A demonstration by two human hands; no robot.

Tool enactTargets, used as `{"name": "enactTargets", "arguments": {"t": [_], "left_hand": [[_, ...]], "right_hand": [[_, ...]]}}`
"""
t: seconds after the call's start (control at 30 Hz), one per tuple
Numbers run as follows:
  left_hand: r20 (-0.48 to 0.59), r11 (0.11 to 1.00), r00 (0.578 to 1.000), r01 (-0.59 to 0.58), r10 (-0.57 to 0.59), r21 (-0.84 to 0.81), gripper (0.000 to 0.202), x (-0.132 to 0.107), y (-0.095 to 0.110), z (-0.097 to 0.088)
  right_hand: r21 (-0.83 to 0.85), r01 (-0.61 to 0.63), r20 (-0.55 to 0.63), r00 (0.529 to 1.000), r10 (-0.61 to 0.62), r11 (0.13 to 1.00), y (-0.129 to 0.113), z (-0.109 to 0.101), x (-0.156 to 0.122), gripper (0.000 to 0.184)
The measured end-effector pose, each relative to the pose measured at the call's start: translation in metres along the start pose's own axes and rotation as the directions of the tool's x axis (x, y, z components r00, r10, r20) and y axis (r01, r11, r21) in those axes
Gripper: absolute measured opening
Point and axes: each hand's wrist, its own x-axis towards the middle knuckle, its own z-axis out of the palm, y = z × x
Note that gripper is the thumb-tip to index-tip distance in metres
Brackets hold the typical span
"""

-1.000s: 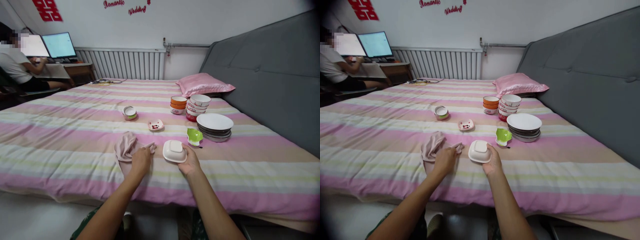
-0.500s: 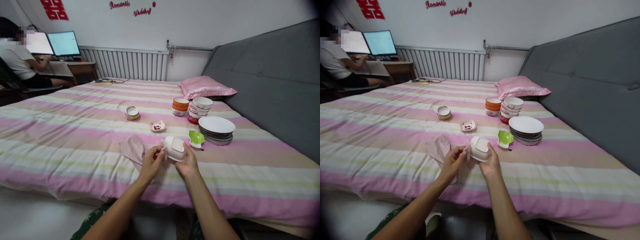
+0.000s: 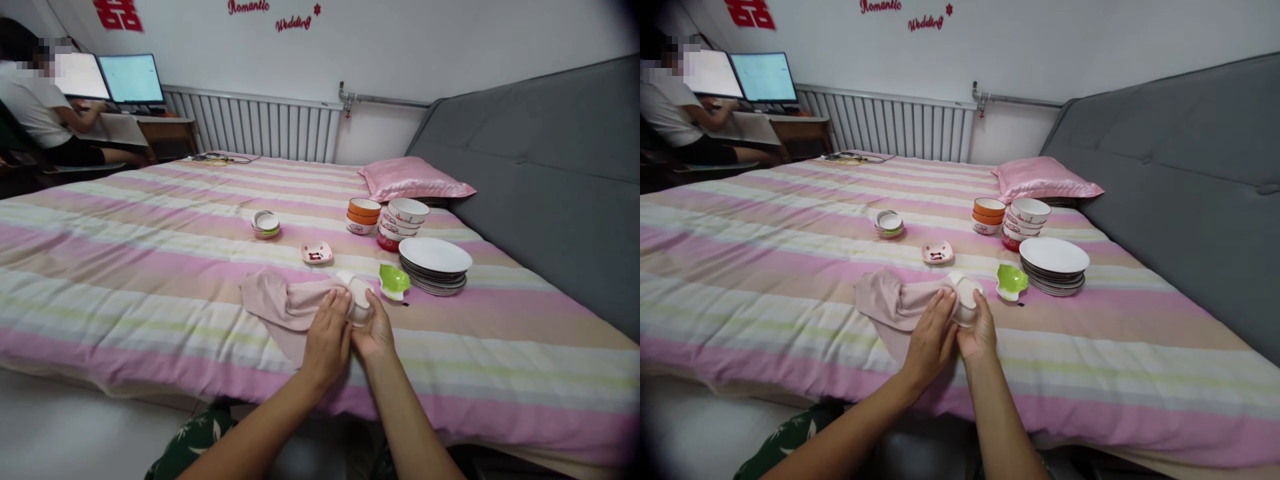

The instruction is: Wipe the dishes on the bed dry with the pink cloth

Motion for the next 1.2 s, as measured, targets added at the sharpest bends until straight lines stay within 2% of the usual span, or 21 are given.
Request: {"name": "enactTargets", "arguments": {"t": [0.13,0.3,0.6,0.77,0.97,1.2], "left_hand": [[0.042,0.979,0.994,-0.103,0.097,0.174,0.058,0.002,-0.002,-0.004],[0.058,0.960,0.993,-0.114,0.102,0.258,0.063,0.005,0.002,-0.011],[0.005,0.954,0.992,-0.125,0.128,0.273,0.064,0.009,-0.003,-0.013],[-0.027,0.955,0.986,-0.153,0.165,0.255,0.060,0.013,-0.008,-0.018],[-0.077,0.958,0.980,-0.163,0.185,0.238,0.056,0.017,-0.009,-0.024],[-0.087,0.965,0.982,-0.143,0.165,0.218,0.053,0.018,-0.009,-0.029]], "right_hand": [[-0.008,0.010,0.027,1.000,-0.010,1.000,0.001,0.001,-0.005,0.020],[-0.065,0.020,0.110,0.994,-0.013,0.998,0.005,0.001,-0.015,0.028],[-0.117,0.110,0.212,0.974,-0.084,0.987,0.009,0.002,-0.023,0.033],[-0.139,0.086,0.206,0.977,-0.057,0.986,0.011,0.002,-0.023,0.037],[-0.153,0.113,0.295,0.953,-0.064,0.982,0.015,0.000,-0.024,0.040],[-0.174,0.138,0.350,0.934,-0.070,0.975,0.020,0.000,-0.024,0.038]]}}
